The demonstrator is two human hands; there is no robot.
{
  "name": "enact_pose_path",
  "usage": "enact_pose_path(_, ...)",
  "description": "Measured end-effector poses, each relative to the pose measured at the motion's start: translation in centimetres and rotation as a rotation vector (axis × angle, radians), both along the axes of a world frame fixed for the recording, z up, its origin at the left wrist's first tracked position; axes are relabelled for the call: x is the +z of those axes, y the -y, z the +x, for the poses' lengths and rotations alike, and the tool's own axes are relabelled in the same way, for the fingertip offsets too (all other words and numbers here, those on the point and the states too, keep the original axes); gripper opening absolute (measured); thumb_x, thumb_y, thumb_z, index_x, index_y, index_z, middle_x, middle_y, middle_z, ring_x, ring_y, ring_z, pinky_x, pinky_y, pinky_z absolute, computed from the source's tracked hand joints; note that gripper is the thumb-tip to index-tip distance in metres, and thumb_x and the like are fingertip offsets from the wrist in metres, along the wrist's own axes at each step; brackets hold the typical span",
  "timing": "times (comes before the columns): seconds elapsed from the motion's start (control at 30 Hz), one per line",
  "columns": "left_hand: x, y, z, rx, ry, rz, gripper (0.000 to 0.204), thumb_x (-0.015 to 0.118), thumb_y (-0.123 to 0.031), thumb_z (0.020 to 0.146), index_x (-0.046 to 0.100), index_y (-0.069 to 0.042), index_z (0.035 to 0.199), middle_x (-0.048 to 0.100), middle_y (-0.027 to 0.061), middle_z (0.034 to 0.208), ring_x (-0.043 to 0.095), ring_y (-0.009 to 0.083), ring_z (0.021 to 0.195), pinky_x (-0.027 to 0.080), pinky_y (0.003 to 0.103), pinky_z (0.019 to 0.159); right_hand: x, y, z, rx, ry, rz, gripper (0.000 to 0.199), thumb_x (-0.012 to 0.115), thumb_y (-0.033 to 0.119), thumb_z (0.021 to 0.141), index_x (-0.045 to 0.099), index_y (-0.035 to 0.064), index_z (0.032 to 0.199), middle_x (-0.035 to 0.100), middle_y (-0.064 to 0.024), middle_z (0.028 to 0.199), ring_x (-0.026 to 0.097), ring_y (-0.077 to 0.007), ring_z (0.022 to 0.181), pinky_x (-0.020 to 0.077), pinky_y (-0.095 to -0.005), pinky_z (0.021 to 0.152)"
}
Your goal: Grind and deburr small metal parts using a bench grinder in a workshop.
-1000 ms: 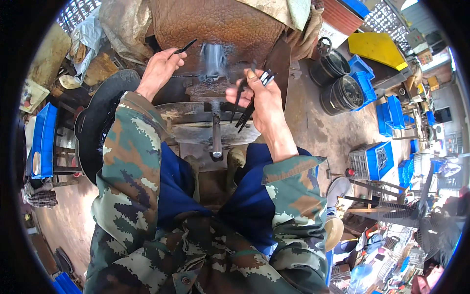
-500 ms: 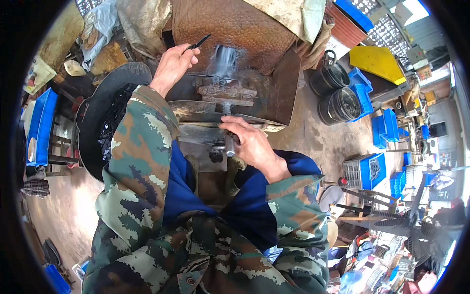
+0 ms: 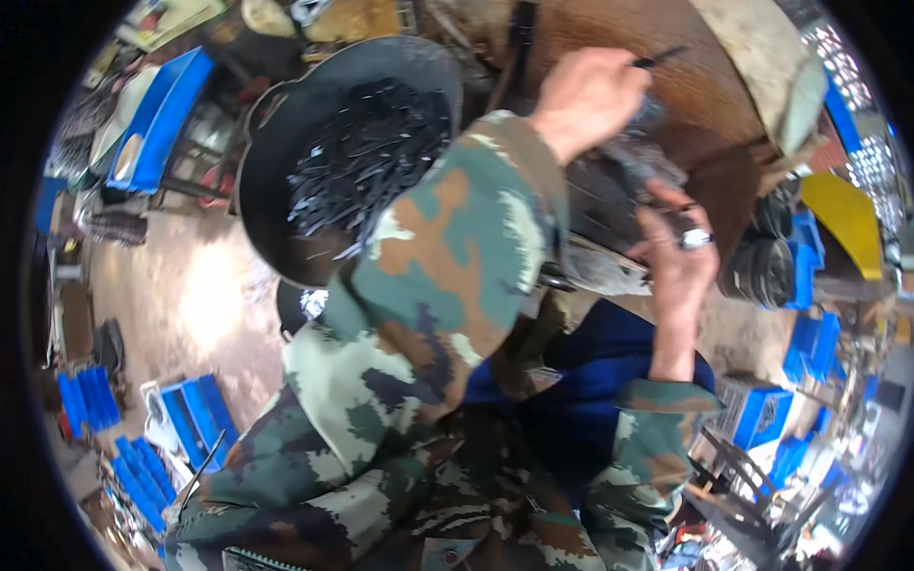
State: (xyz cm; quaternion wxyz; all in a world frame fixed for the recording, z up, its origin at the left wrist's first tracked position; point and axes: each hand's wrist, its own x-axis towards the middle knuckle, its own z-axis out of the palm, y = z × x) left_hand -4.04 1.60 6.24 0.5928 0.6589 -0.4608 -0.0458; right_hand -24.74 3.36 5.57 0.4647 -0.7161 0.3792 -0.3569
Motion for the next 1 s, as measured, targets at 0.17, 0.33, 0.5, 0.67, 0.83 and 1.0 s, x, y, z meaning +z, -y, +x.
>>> enact_pose_path(0.17, 0.8, -1.5, 0.1, -0.034, -0.161, 0.041, 0.025, 0.057, -0.025, 0.084, 0.07, -0.003, 0.085, 0.068, 0.0265, 0.086, 0.066, 0.0447, 0.087, 0.052, 0.053, 0.081, 1.7, 4.8, 3.8, -0.096, 0.069, 0.053, 0.027, 0.07, 0.012, 0.092, 0.066, 0.0029, 0.117, 0.07, -0.0027, 0.098, 0.046, -0.0029, 0.056, 0.0464, -0.0215, 0.047)
enact_pose_path(0.33, 0.7, -1.2, 0.3, -0.048, -0.174, 0.046, 0.026, 0.057, -0.025, 0.086, 0.068, -0.002, 0.084, 0.068, 0.0254, 0.085, 0.065, 0.0451, 0.086, 0.052, 0.052, 0.08, 2.5, 11.0, 6.3, -0.059, 0.063, 0.002, 0.026, 0.071, 0.018, 0.093, 0.068, 0.002, 0.113, 0.058, 0.0036, 0.071, 0.038, -0.0031, 0.049, 0.0427, -0.0214, 0.047)
enact_pose_path(0.5, 0.4, -1.3, 0.6, -0.056, -0.186, 0.023, 0.025, 0.057, -0.022, 0.085, 0.069, 0.001, 0.084, 0.067, 0.0276, 0.082, 0.065, 0.0467, 0.082, 0.052, 0.053, 0.079, 2.5, 15.0, 9.1, -0.057, 0.065, -0.011, 0.015, 0.07, 0.02, 0.094, 0.069, 0.0055, 0.096, 0.044, 0.0061, 0.057, 0.037, -0.0047, 0.048, 0.041, -0.0237, 0.047)
enact_pose_path(0.67, -0.6, 0.0, 0.4, -0.031, -0.145, 0.001, 0.023, 0.058, -0.019, 0.083, 0.068, 0.002, 0.078, 0.065, 0.0277, 0.075, 0.064, 0.0477, 0.077, 0.051, 0.054, 0.074, 0.6, 18.5, 9.3, -0.061, 0.08, -0.022, 0.021, 0.068, 0.019, 0.095, 0.06, 0.0088, 0.078, 0.045, 0.0042, 0.056, 0.039, -0.0068, 0.047, 0.0421, -0.0255, 0.048)
enact_pose_path(0.83, -1.1, 0.4, 0.6, -0.037, -0.14, 0.002, 0.023, 0.059, -0.019, 0.083, 0.068, 0.002, 0.078, 0.065, 0.027, 0.074, 0.063, 0.0476, 0.076, 0.051, 0.054, 0.073, 0.8, 18.0, 9.8, -0.068, 0.09, -0.04, 0.02, 0.068, 0.018, 0.095, 0.061, 0.0078, 0.078, 0.046, 0.0034, 0.057, 0.04, -0.007, 0.048, 0.0427, -0.0256, 0.048)
enact_pose_path(1.0, -0.4, -0.3, 0.7, -0.057, -0.097, -0.02, 0.022, 0.06, -0.019, 0.083, 0.068, 0.001, 0.08, 0.065, 0.0257, 0.074, 0.064, 0.0468, 0.075, 0.052, 0.054, 0.072, 0.9, 18.1, 10.0, -0.112, 0.13, -0.023, 0.014, 0.067, 0.019, 0.095, 0.067, 0.0048, 0.094, 0.047, 0.005, 0.06, 0.039, -0.0053, 0.049, 0.0437, -0.0246, 0.05)
